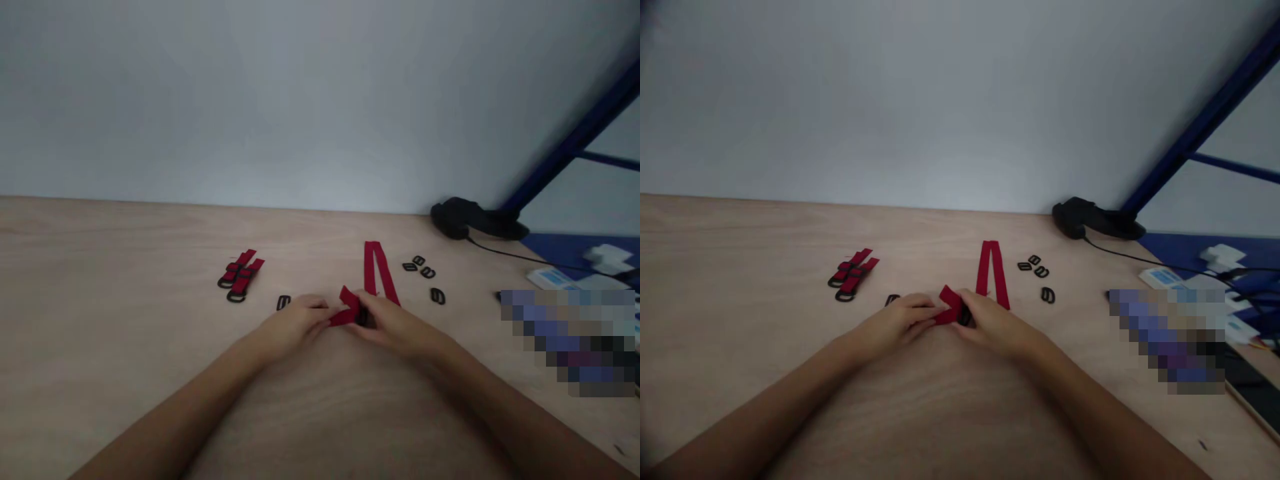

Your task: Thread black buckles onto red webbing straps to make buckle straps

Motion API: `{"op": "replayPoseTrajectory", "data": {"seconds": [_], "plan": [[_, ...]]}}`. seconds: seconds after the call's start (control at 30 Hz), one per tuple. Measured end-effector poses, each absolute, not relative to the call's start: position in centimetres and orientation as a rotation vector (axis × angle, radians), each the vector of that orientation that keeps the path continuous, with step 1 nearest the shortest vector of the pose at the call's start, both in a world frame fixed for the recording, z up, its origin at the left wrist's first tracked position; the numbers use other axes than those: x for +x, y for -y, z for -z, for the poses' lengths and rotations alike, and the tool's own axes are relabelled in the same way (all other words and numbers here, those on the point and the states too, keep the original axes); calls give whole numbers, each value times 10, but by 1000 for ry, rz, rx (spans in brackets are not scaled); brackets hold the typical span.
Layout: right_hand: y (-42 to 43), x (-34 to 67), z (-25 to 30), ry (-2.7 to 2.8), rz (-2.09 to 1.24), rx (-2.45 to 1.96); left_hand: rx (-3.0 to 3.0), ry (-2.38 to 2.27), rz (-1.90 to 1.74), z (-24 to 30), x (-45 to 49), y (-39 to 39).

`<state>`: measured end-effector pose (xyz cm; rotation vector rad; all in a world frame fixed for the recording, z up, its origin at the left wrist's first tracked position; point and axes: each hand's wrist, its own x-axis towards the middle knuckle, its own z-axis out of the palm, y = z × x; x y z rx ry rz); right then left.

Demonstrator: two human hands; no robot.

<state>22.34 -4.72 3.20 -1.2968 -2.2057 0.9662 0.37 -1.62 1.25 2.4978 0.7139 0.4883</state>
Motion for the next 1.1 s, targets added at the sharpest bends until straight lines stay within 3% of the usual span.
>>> {"op": "replayPoseTrajectory", "data": {"seconds": [0.27,0.53,0.77,1.1], "plan": [[39,255,-43,2160,-896,-1402,2615,-765,-323,-24,-8,13],[33,264,-45,2029,-1100,-1227,2555,-752,-394,-45,-14,14],[35,251,-38,2049,-763,-1292,2458,-729,-371,-46,-12,22],[51,215,-33,2135,-875,-1124,2400,-729,-854,-20,15,31]]}}
